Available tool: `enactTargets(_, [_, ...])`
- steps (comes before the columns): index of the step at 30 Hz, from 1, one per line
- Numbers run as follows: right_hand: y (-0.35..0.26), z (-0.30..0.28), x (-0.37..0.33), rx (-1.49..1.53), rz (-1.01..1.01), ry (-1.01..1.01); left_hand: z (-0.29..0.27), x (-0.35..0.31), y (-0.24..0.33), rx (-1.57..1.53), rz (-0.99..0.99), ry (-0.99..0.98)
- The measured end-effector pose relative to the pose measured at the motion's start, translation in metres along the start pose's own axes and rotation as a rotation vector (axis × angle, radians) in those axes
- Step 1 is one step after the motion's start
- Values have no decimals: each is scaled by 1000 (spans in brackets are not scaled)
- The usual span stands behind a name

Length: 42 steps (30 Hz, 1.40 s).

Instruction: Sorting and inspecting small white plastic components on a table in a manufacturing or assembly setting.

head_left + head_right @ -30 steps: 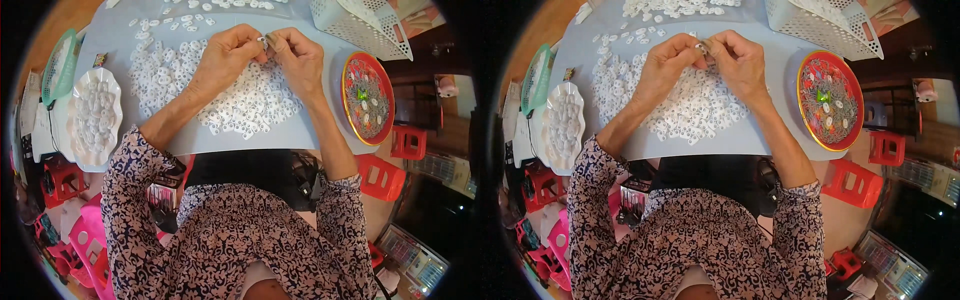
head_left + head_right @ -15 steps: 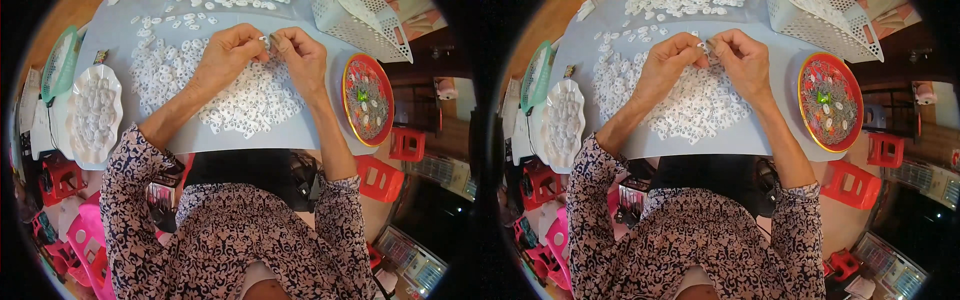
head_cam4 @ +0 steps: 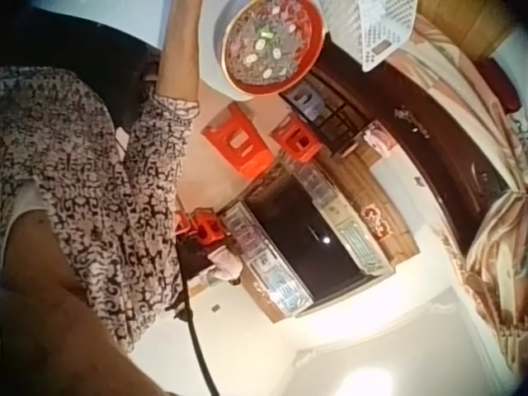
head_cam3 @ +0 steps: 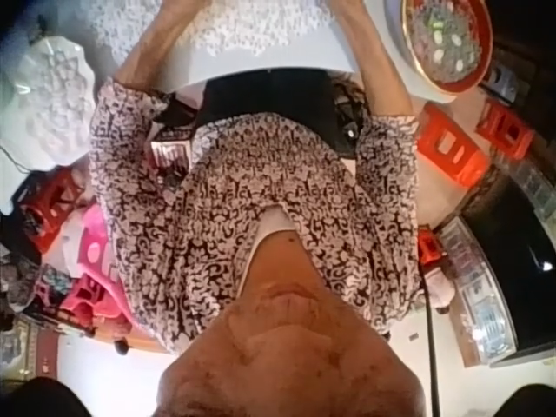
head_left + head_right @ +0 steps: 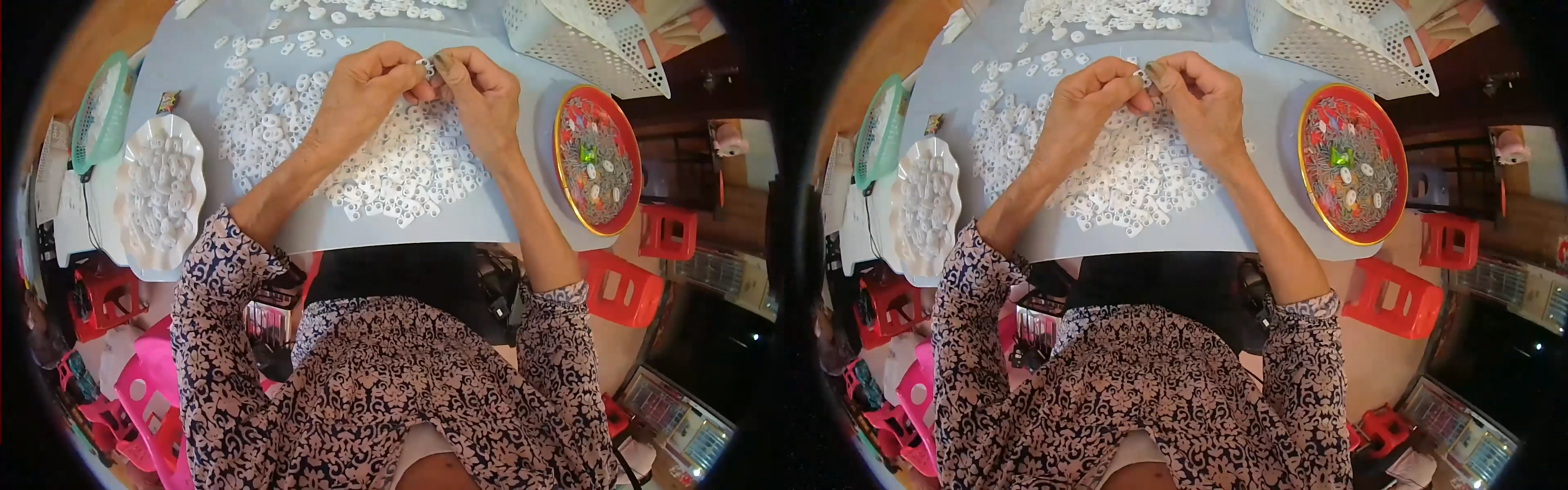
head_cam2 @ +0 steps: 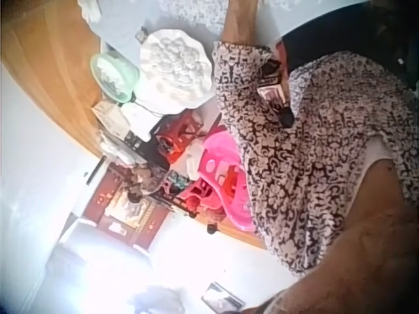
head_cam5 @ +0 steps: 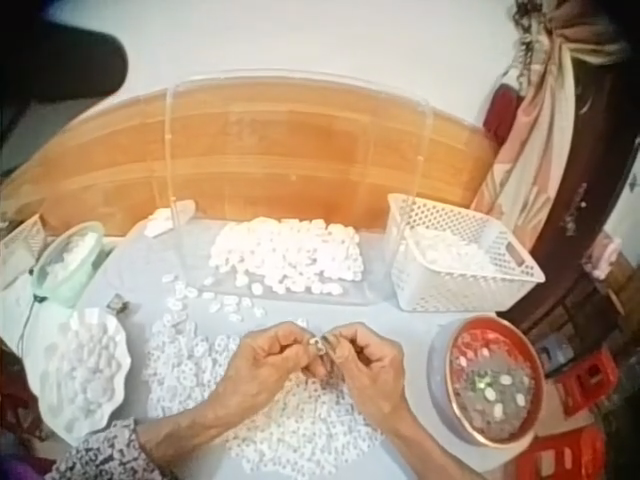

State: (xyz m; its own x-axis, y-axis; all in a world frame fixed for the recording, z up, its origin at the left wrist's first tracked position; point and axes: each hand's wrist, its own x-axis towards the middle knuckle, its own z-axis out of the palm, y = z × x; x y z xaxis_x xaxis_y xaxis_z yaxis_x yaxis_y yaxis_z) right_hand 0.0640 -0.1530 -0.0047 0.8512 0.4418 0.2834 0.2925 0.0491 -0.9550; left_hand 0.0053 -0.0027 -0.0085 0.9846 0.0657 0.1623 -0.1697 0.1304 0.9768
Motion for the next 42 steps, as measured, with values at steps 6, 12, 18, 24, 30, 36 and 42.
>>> enactTargets(6, [0, -2, 0, 26, 26, 1, 1, -2, 5, 51, -27, -5])
enactTargets(12, [-5, -3, 0, 13, 5, -17, -1, -2, 2, 55, -18, -29])
enactTargets(18, [-1, 2, -1, 45, 6, -22, 0, -1, 0, -2, -10, 9])
enactTargets(24, [-1, 1, 2, 107, 48, 18, -14, 8, 5, 271, -44, -47])
enactTargets(30, [0, -13, 5, 234, 130, 55, -50, 13, 28, 501, 146, 103])
enactTargets(36, [5, -17, 5, 211, 72, 24, -66, -5, 26, 865, 375, 180])
enactTargets(42, [2, -15, 5, 95, 88, 14, -78, -11, 26, 1114, 372, 155])
